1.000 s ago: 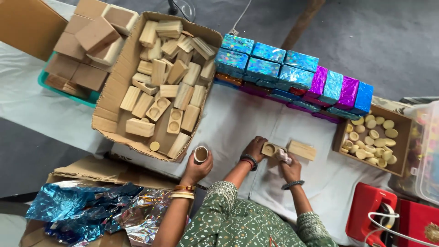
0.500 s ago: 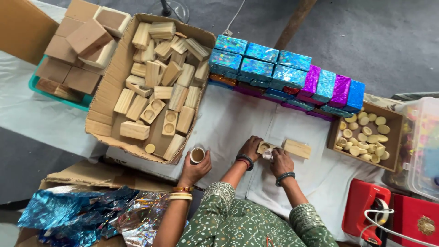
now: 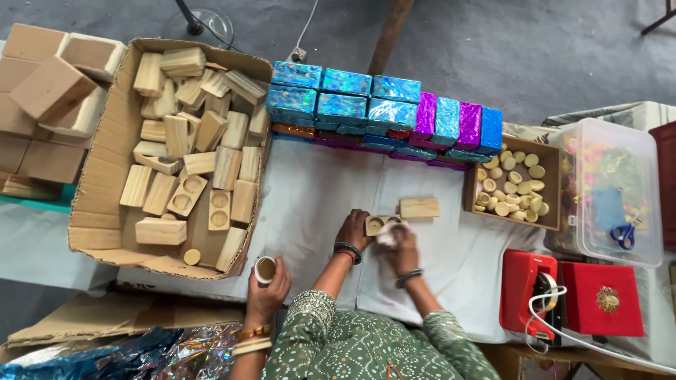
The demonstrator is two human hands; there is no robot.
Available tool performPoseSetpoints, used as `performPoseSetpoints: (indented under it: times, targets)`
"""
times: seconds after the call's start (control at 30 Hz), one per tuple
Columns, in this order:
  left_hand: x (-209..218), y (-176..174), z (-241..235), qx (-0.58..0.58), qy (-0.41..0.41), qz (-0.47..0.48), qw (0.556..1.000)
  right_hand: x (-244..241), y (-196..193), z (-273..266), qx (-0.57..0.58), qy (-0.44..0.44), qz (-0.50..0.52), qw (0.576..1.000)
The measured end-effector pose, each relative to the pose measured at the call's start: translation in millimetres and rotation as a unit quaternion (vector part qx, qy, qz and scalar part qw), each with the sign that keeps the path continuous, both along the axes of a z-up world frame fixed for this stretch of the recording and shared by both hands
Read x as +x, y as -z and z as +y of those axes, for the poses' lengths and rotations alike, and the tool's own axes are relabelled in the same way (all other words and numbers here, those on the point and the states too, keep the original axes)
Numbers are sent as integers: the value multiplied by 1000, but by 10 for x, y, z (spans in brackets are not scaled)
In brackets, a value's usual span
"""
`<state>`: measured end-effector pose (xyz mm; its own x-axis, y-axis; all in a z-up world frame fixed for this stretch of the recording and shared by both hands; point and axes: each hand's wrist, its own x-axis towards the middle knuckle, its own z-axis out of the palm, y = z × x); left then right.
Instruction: The person wipes a rectangular wooden block with two circular indentations using a white cloth. They then pick up small, round wooden discs from a box and wipe each one individually with the cloth before placing them back.
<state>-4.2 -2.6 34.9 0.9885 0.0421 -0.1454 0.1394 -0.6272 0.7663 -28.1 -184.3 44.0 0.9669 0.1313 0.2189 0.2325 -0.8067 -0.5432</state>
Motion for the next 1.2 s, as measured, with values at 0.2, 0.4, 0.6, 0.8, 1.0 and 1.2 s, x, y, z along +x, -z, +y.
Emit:
performPoseSetpoints:
  times: [0.2, 0.4, 0.6, 0.8, 1.0, 1.2]
  targets:
    - [26, 744, 5, 25, 12, -57, 998, -315, -248, 294, 40, -108, 31, 993]
    - [-2, -15, 91, -22, 24, -69, 997, 47, -596, 553, 15, -117, 15, 993]
    - [-22, 1054, -63, 31, 0, -96, 995, 12, -317, 261, -67, -199, 67, 975]
    - [28, -21, 24, -12, -2, -29, 1000, 84, -549, -46, -106, -123, 114, 980]
    - [14, 236, -14, 12, -7, -53, 999, 131, -448, 184, -147, -83, 137, 976]
    - [-19, 258, 6, 10, 9, -38, 999, 144, -175, 268, -94, 13, 146, 985]
